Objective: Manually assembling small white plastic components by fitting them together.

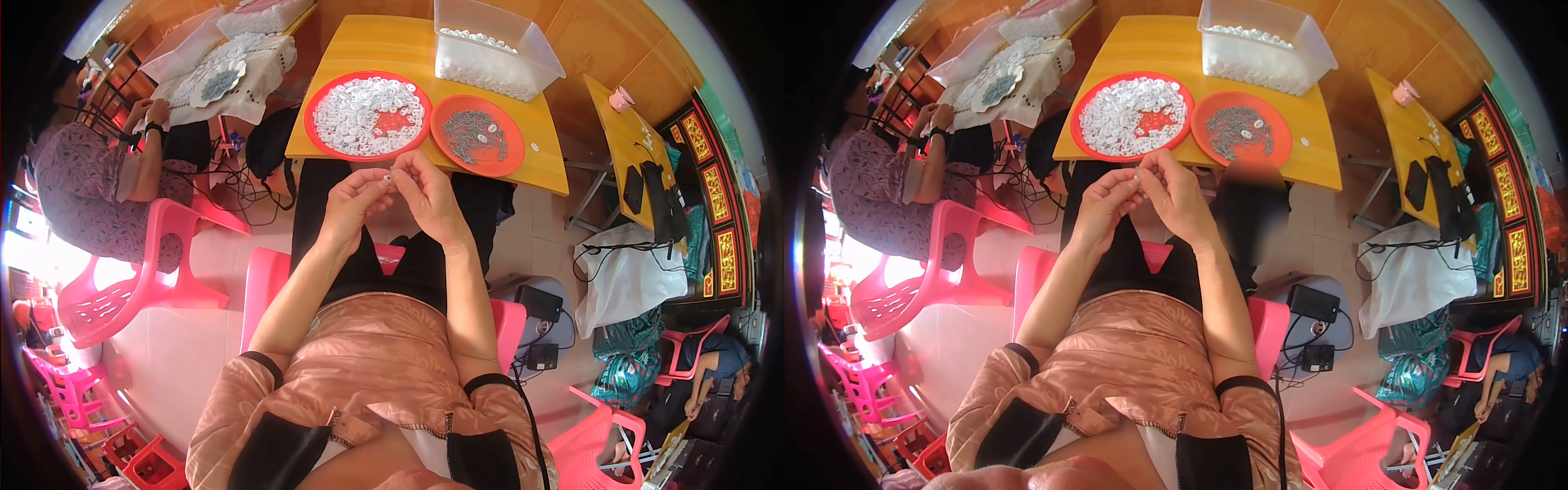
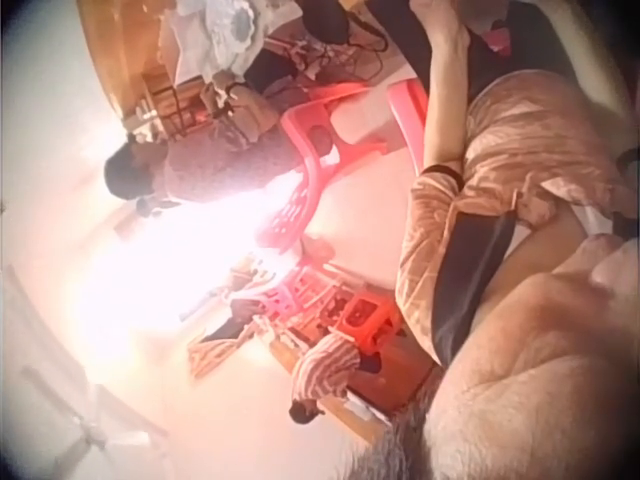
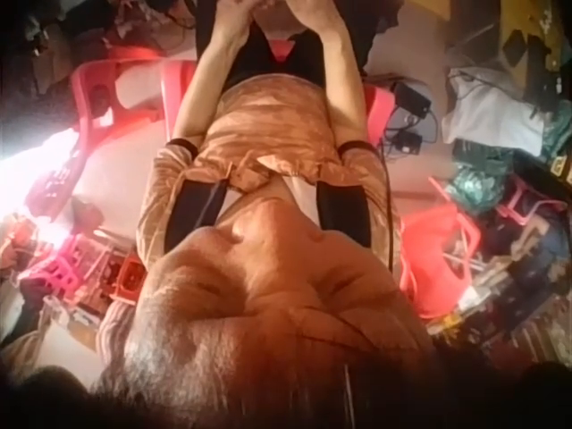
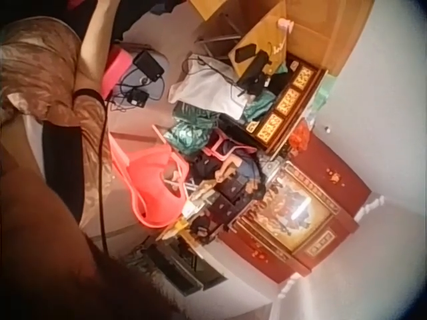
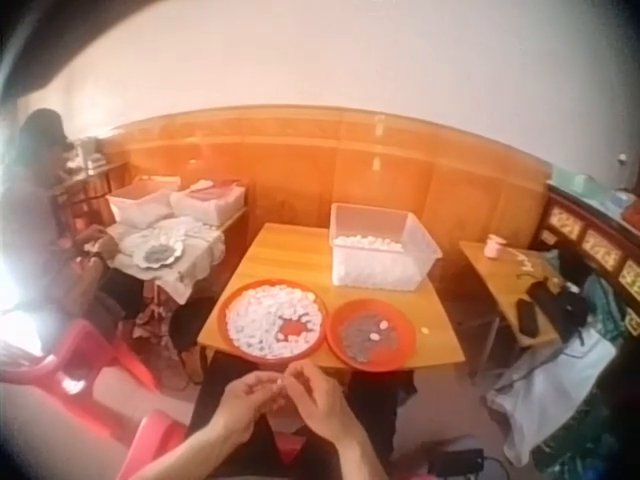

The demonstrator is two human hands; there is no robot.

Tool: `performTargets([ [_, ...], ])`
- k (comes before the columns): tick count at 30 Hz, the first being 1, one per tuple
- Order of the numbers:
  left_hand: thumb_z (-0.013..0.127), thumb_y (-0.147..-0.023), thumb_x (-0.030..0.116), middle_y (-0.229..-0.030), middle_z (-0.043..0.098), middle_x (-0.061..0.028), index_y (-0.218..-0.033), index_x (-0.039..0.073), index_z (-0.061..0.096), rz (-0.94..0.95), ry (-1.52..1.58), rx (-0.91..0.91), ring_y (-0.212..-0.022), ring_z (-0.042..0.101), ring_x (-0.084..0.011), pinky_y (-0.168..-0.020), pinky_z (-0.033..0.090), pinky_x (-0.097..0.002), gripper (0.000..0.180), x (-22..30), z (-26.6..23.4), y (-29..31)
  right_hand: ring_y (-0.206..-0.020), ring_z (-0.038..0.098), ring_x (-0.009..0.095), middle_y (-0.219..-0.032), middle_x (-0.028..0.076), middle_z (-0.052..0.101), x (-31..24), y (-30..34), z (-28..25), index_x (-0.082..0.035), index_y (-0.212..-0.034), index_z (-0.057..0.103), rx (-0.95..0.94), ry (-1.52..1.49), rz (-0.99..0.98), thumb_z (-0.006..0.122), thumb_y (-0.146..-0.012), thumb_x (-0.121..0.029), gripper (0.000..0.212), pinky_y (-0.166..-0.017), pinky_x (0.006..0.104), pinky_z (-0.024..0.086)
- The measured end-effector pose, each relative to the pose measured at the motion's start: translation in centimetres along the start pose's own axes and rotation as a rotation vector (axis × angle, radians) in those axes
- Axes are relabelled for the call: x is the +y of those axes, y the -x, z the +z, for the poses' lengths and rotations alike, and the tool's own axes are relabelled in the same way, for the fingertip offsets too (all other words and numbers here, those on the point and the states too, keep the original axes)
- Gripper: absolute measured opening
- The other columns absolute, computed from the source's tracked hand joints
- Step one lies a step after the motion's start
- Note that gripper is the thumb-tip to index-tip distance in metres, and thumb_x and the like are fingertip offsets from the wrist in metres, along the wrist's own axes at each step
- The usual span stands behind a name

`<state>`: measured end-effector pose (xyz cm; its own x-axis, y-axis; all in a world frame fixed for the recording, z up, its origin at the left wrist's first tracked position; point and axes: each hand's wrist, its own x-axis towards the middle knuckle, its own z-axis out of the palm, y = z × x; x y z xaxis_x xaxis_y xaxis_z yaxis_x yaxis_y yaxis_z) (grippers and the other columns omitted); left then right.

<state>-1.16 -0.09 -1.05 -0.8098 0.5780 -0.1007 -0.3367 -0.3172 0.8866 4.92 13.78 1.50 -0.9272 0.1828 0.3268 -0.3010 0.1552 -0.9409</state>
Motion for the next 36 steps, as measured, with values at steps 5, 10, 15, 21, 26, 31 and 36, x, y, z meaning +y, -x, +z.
performTargets([
  [5,0.059,-0.088,0.008,-0.086,0.064,-0.0049,-0.103,0.001,0.060,0.020,0.014,0.021,-0.071,0.060,-0.0080,-0.065,0.048,-0.0182,0.017,0.7,-0.5,-0.2,-0.069,0.056,0.019,-0.075,0.010,0.057,-0.2,0.1,-0.4,0.000,-0.091,0.049,0.061,0.386,-0.073,0.055,-0.090,-0.011,0.013,-0.065,0.0289,0.044],
  [10,0.059,-0.087,0.009,-0.085,0.064,-0.0041,-0.102,0.002,0.060,0.056,-0.032,0.029,-0.070,0.060,-0.0078,-0.064,0.048,-0.0181,0.017,0.9,-0.6,-0.3,-0.074,0.059,0.034,-0.075,0.017,0.058,-0.8,0.1,0.1,0.000,-0.086,0.048,-0.004,0.384,-0.075,0.053,-0.087,-0.008,0.009,-0.063,0.0404,0.044],
  [15,0.060,-0.087,0.009,-0.084,0.064,-0.0034,-0.102,0.001,0.060,0.054,-0.044,0.017,-0.070,0.060,-0.0076,-0.064,0.048,-0.0182,0.017,1.0,-0.5,-0.2,-0.074,0.059,0.036,-0.074,0.018,0.058,-0.7,0.1,0.1,0.000,-0.086,0.049,0.009,0.391,-0.101,0.053,-0.087,-0.008,0.009,-0.063,0.0410,0.043],
  [21,0.059,-0.087,0.009,-0.084,0.064,-0.0034,-0.101,0.001,0.060,0.062,-0.051,0.019,-0.070,0.060,-0.0078,-0.064,0.047,-0.0182,0.016,0.7,-0.5,-0.2,-0.077,0.059,0.037,-0.077,0.019,0.058,-0.5,0.2,0.0,0.000,-0.087,0.049,-0.004,0.412,-0.110,0.053,-0.087,-0.009,0.010,-0.064,0.0420,0.044],
  [26,0.058,-0.087,0.010,-0.085,0.064,-0.0038,-0.101,0.002,0.060,0.024,-0.002,0.011,-0.071,0.061,-0.0082,-0.064,0.048,-0.0181,0.016,1.0,-0.5,-0.2,-0.078,0.059,0.037,-0.078,0.019,0.059,-0.3,0.1,0.0,0.000,-0.087,0.048,-0.022,0.395,-0.086,0.053,-0.087,-0.009,0.011,-0.065,0.0421,0.045],
  [31,0.060,-0.087,0.009,-0.084,0.065,-0.0050,-0.100,0.001,0.060,-0.076,0.123,-0.006,-0.073,0.062,-0.0098,-0.064,0.049,-0.0186,0.015,1.4,-0.5,-0.2,-0.077,0.059,0.037,-0.078,0.018,0.059,-0.3,0.0,0.0,0.000,-0.087,0.047,-0.027,0.378,-0.101,0.054,-0.086,-0.009,0.010,-0.064,0.0422,0.045],
  [36,0.060,-0.087,0.009,-0.084,0.065,-0.0050,-0.099,0.002,0.060,-0.071,0.135,-0.014,-0.073,0.063,-0.0099,-0.064,0.049,-0.0188,0.014,1.4,-0.4,-0.1,-0.076,0.059,0.037,-0.078,0.018,0.059,-0.5,0.0,-0.1,-0.001,-0.086,0.047,-0.034,0.382,-0.106,0.054,-0.086,-0.008,0.010,-0.063,0.0419,0.045],
])
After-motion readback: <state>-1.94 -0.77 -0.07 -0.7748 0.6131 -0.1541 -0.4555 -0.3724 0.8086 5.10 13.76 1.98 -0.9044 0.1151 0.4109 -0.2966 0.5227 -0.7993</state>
